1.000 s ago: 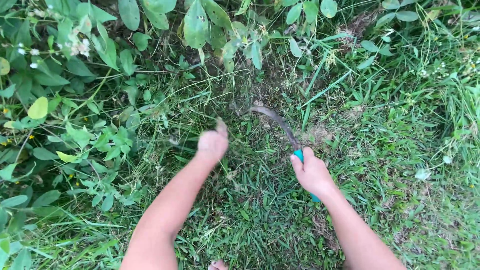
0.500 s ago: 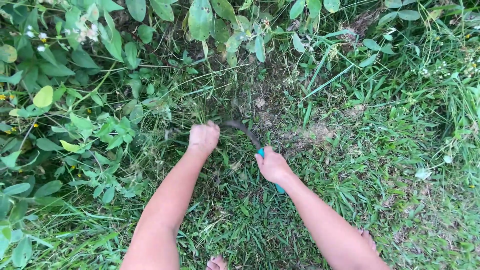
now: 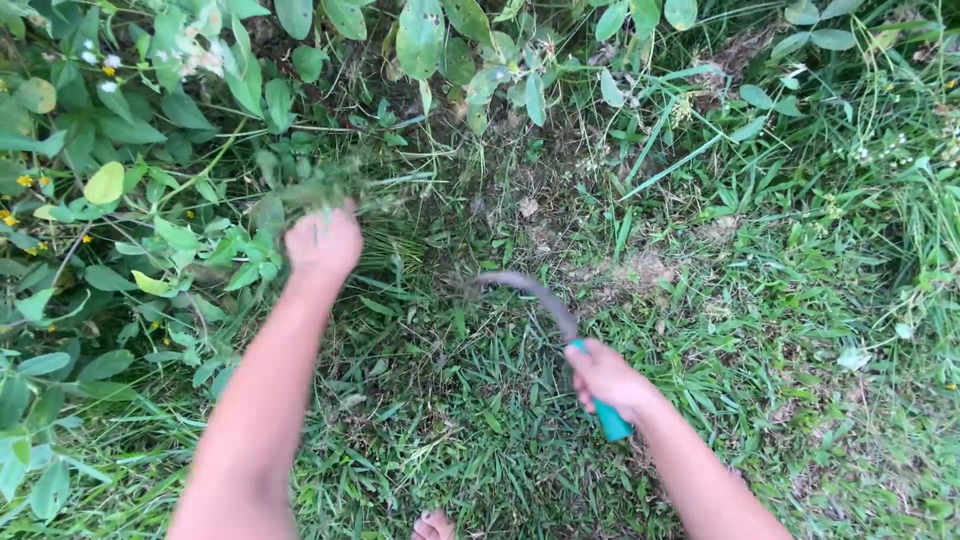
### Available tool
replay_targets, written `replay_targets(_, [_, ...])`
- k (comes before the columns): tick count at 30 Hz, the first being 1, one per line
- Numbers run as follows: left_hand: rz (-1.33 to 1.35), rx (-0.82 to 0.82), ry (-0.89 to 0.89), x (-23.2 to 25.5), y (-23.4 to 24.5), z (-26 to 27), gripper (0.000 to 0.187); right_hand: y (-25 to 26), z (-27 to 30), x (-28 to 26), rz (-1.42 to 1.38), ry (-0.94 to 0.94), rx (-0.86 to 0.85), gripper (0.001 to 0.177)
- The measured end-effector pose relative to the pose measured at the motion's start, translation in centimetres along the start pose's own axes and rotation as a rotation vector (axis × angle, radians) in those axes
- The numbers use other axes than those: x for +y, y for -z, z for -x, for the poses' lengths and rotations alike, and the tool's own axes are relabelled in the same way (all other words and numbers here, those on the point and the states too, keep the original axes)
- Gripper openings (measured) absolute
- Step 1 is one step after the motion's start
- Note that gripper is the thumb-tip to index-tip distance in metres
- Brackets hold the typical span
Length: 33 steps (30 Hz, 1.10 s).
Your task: Cutting grass and weeds using a handheld sickle in a garden area.
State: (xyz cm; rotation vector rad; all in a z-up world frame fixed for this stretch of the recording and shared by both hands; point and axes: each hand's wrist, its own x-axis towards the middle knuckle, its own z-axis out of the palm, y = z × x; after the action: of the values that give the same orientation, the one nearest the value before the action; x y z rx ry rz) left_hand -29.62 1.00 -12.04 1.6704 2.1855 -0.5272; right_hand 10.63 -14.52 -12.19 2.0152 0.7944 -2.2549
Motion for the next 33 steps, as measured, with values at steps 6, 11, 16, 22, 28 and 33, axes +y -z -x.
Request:
replay_targets(6, [-0.201, 0.244, -0.378, -0.5, 9.6, 15.1, 0.021, 5.7, 1.0, -2.3, -0.133, 0.163, 0.308, 0.021])
replay_targets(11, [0.332, -0.082, -0.662, 3.8, 4.5, 16.9, 0.028, 4.7, 2.0, -4.0, -0.065, 0.253, 0.321, 0.024])
replay_targets(16, [0.063, -0.207, -0.648, 9.7, -4.1, 11.8, 0.028, 3.4, 2.7, -4.2, 0.028, 0.281, 0.307, 0.025])
replay_targets(22, [-0.163, -0.122, -0.520, 10.2, -11.9, 4.1, 0.049, 1.6, 3.3, -3.9, 0.205, 0.269, 0.315, 0.028])
replay_targets(28, [-0.282, -0.112, -0.593, 9.8, -10.4, 4.1, 0.025, -1.8, 0.5, -4.1, 0.345, 0.208, 0.276, 0.033])
replay_targets(33, [-0.298, -0.127, -0.604, 9.9, -9.3, 4.3, 0.025, -3.3, -1.7, -2.0, 0.351, 0.150, 0.189, 0.034])
